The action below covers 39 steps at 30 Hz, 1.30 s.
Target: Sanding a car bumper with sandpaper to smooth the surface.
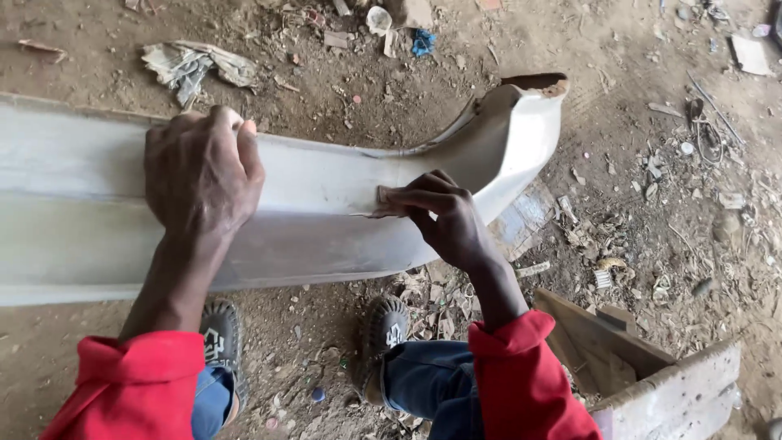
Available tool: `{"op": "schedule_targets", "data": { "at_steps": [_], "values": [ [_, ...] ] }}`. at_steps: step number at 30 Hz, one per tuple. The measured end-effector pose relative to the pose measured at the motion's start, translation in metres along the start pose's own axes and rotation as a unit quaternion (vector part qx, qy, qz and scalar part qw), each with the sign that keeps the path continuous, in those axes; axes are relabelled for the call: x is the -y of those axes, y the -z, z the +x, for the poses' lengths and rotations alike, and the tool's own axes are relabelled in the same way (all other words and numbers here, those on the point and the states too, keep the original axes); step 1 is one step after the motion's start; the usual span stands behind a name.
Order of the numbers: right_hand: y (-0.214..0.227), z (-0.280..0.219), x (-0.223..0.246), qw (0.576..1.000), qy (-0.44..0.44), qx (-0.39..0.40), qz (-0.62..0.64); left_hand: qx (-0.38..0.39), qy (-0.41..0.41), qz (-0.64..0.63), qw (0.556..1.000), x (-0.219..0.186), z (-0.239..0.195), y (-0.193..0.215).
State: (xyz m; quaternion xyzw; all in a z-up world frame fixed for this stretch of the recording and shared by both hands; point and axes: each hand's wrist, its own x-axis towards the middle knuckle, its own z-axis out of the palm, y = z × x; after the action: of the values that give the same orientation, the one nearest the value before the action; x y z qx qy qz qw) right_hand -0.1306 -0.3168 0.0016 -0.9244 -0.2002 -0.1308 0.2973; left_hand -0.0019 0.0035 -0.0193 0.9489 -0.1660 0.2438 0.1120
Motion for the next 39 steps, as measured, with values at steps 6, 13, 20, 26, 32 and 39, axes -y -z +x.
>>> {"op": "schedule_targets", "data": {
  "at_steps": [6, 13, 20, 26, 32, 39],
  "values": [
    [-0.037, 0.030, 0.033, 0.996, 0.065, -0.011, 0.055, -0.008, 0.006, 0.004, 1.000, 0.003, 0.000, -0.006],
    [-0.043, 0.039, 0.050, 0.992, 0.067, 0.003, 0.111, 0.003, 0.004, 0.024, 1.000, 0.006, 0.001, -0.006],
    [-0.031, 0.028, 0.042, 0.998, 0.019, -0.016, 0.064, -0.003, 0.000, 0.007, 1.000, 0.006, 0.008, -0.007],
    [-0.028, 0.027, 0.039, 0.999, 0.043, -0.010, 0.031, -0.003, -0.004, 0.016, 1.000, 0.007, 0.009, -0.008],
    [-0.026, 0.028, 0.037, 0.998, 0.045, -0.038, 0.011, 0.001, -0.003, 0.009, 1.000, 0.007, 0.011, -0.009],
    [-0.032, 0.033, 0.042, 0.940, -0.258, -0.104, 0.195, -0.017, -0.013, -0.006, 1.000, 0.008, 0.011, -0.010]
  ]
}}
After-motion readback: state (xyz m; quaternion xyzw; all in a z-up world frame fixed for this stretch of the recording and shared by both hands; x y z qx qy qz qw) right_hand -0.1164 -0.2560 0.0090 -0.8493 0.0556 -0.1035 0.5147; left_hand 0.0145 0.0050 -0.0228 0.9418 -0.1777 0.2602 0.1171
